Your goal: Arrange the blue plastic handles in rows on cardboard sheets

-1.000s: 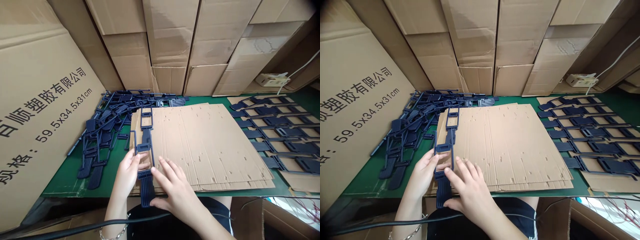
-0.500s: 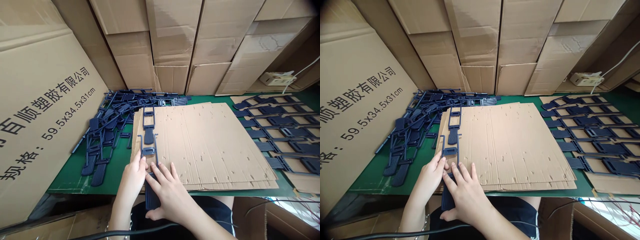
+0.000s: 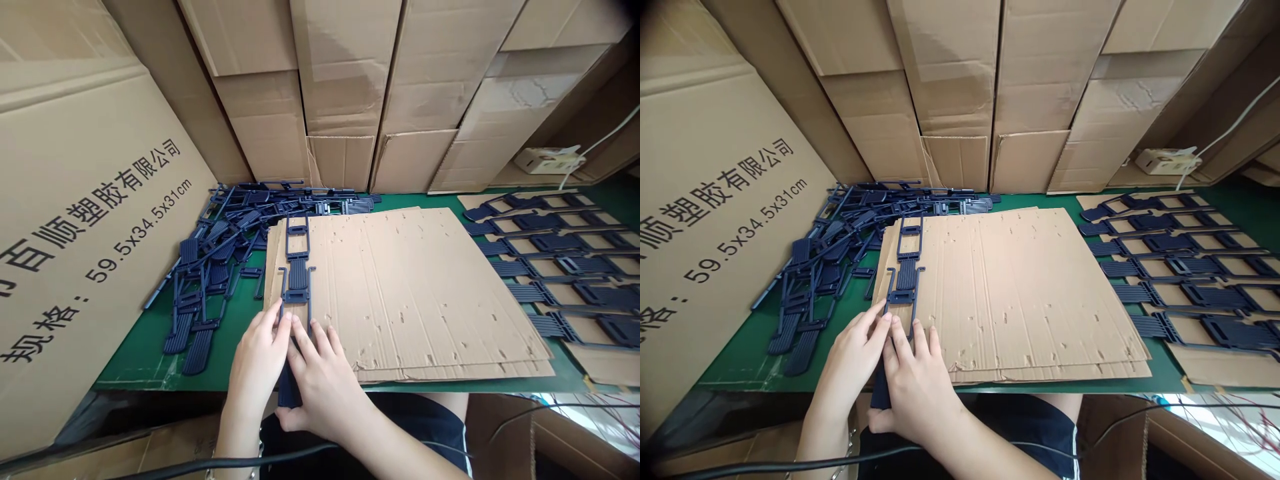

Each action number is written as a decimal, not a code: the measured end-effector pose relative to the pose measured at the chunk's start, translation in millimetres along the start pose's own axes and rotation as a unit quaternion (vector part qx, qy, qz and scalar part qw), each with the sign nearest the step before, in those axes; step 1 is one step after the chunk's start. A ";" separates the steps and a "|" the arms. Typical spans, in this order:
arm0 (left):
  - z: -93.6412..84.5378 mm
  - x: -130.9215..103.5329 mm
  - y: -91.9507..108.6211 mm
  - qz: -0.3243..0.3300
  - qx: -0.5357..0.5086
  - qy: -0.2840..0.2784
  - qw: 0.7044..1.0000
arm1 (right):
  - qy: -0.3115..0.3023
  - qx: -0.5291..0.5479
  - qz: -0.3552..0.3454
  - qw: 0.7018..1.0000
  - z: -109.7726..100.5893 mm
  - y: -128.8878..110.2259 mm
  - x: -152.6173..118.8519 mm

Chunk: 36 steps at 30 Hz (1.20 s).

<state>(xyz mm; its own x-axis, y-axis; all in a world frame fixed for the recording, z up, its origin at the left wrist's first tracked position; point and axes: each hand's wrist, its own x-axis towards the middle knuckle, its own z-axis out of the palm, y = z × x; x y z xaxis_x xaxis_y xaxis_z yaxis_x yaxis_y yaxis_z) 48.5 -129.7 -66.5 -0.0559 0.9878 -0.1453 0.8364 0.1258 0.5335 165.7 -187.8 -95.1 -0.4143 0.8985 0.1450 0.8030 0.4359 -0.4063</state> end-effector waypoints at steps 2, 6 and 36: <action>-0.2 0.5 -5.3 0.012 0.000 0.003 1.000 | 0.004 -0.011 0.006 1.000 1.4 -1.9 2.0; -5.1 7.4 -11.4 0.038 0.002 0.015 0.999 | 0.008 -0.024 0.006 1.000 1.7 -4.2 4.6; -5.0 184.5 40.2 0.263 0.172 -0.063 0.947 | 0.018 -0.017 -0.019 1.000 6.8 -1.7 26.1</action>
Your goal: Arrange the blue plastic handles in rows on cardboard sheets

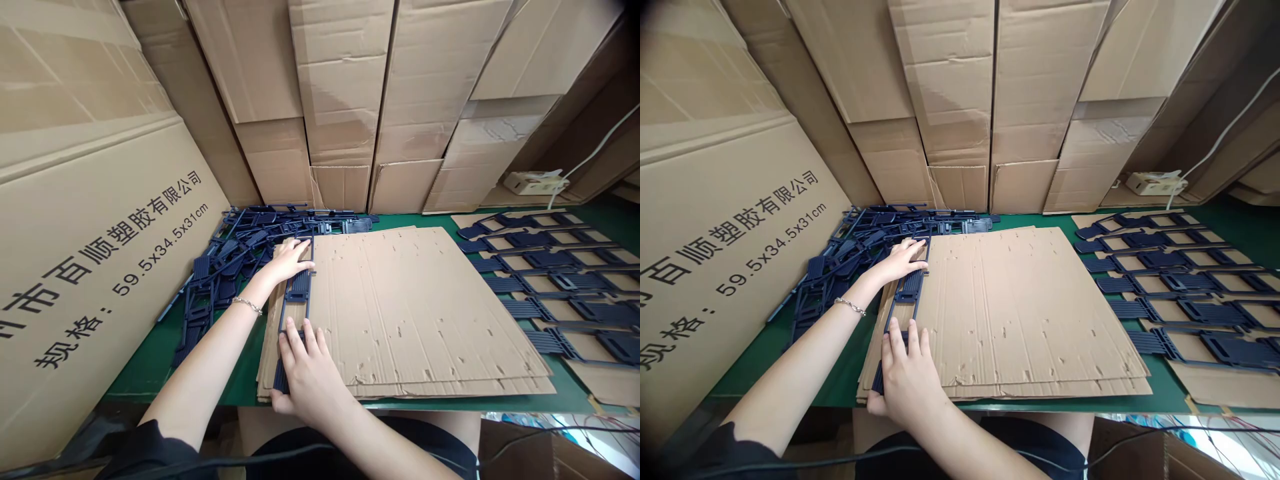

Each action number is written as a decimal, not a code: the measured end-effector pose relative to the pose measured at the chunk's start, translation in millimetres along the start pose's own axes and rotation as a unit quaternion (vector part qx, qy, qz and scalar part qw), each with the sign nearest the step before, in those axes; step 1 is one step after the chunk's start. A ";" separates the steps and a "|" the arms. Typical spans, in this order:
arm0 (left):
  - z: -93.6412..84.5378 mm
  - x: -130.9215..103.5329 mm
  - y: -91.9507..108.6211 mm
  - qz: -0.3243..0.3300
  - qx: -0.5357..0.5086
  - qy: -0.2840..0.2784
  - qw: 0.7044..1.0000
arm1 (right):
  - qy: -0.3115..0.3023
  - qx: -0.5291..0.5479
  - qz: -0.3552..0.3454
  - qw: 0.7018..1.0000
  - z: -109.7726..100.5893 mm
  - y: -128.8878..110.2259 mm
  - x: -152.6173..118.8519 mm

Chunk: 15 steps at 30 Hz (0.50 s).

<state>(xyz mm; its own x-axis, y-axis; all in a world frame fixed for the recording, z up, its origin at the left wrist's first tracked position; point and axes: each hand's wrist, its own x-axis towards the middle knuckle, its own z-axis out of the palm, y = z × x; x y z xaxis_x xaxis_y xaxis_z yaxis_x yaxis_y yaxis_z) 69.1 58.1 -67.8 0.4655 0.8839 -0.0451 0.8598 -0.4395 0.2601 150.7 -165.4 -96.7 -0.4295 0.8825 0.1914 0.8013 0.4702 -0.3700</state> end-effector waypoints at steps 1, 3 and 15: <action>-1.1 -1.9 0.8 -0.004 -0.003 0.008 1.000 | -0.002 -0.001 -0.001 1.000 -1.4 -0.6 -1.0; -3.5 -6.9 2.5 -0.020 -0.011 0.024 0.999 | -0.008 0.001 0.002 1.000 -4.2 -2.1 -3.6; 6.4 -33.1 -1.8 -0.072 -0.056 0.067 0.994 | -0.008 0.002 -0.010 1.000 -4.4 7.8 -3.6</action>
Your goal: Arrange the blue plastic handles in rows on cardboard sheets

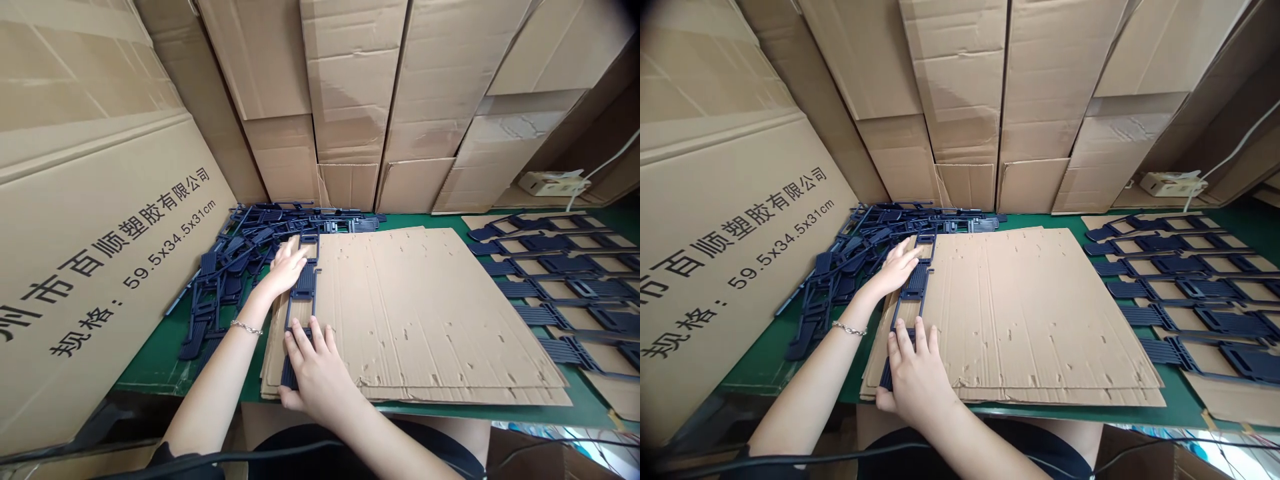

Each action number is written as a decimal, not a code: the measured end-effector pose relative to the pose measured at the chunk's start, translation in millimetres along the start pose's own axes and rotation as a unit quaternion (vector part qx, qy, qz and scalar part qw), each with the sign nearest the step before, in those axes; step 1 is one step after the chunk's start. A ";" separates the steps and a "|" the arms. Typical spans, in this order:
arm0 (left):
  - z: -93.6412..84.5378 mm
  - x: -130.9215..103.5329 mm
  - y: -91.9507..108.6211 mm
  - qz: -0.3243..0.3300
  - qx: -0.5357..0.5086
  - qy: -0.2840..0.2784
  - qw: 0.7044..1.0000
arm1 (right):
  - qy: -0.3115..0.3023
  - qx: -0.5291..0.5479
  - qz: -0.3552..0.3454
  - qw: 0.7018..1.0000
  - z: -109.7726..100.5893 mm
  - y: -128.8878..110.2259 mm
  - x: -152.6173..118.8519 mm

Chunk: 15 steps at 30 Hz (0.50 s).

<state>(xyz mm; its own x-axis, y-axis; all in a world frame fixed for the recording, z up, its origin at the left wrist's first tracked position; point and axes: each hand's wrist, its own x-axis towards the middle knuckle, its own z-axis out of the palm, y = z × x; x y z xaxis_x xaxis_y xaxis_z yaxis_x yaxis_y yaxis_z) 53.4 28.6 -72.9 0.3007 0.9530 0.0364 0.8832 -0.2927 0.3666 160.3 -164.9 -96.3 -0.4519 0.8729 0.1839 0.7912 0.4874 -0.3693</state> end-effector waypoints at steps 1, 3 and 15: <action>-2.0 -0.4 -3.0 -0.007 -0.002 0.015 1.000 | 0.000 0.000 0.000 1.000 0.0 1.0 -0.6; -8.8 -1.2 -9.8 -0.026 -0.005 0.048 0.998 | 0.000 0.001 0.000 1.000 -0.3 2.6 -1.7; -58.3 -20.6 -53.7 -0.120 0.049 0.173 0.976 | 0.004 -0.010 -0.005 1.000 2.8 5.2 -2.8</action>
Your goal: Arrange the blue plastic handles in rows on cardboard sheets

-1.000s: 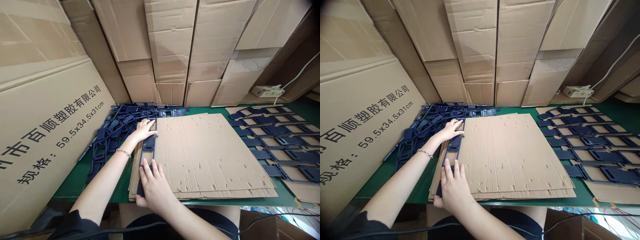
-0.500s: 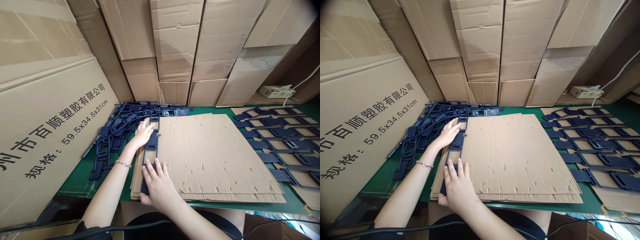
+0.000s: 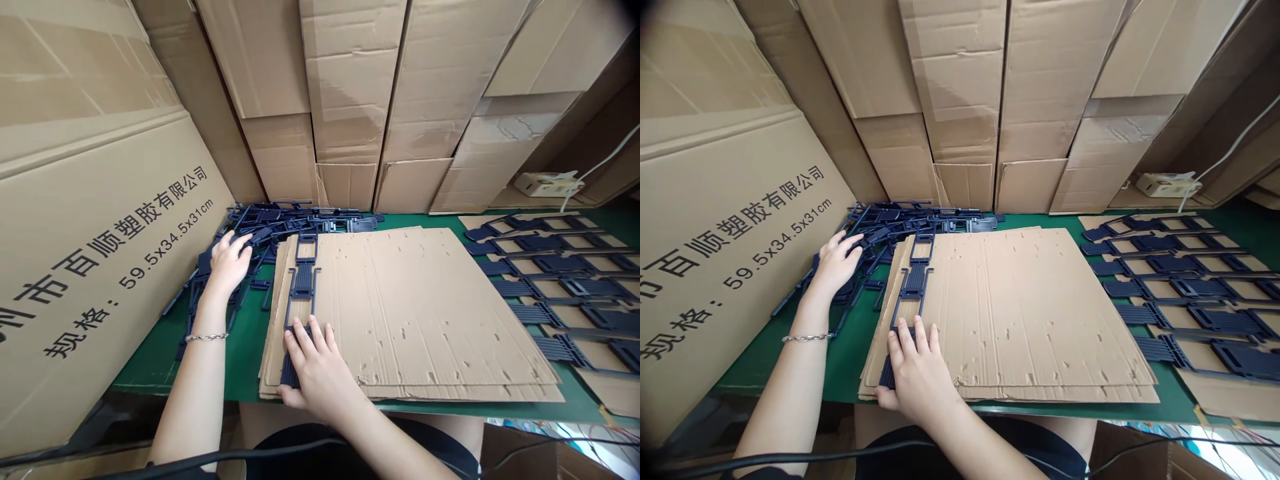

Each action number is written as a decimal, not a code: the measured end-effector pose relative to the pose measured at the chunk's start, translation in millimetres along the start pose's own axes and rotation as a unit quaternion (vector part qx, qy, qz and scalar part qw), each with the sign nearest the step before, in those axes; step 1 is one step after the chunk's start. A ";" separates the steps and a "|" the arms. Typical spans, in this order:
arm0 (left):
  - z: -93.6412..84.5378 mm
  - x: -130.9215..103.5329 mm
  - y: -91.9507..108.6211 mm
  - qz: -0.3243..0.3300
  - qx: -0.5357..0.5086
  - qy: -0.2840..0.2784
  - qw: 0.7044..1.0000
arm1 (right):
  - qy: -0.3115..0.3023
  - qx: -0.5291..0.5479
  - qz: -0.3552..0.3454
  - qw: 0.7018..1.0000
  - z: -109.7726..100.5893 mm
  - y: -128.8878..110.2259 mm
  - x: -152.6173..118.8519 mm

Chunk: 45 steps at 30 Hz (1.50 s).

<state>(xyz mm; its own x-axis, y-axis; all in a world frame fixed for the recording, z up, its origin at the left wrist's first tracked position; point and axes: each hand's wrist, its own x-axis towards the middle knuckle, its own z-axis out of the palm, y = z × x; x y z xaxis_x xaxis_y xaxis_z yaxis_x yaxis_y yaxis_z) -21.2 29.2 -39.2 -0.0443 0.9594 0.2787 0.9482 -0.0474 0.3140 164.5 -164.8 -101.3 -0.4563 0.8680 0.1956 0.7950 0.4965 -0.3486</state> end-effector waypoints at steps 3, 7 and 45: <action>-3.4 8.4 -10.0 0.000 0.035 -0.005 0.999 | 0.018 -0.011 -0.019 1.000 -6.2 0.1 -3.7; 8.1 24.8 -8.5 0.038 0.086 -0.040 0.995 | 0.054 -0.034 -0.033 0.997 -17.1 3.9 -17.1; -61.3 77.1 10.9 0.009 0.296 -0.106 0.949 | 0.161 0.008 0.073 0.984 -35.1 28.4 -107.2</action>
<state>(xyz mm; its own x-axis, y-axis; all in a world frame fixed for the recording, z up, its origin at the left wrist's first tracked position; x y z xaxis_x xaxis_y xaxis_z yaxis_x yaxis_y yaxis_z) -33.5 85.6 41.4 -0.0225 0.9973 0.0700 0.9619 0.0407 -0.2705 250.1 -243.6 -100.0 -0.1848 0.8876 0.4219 0.8349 0.3682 -0.4091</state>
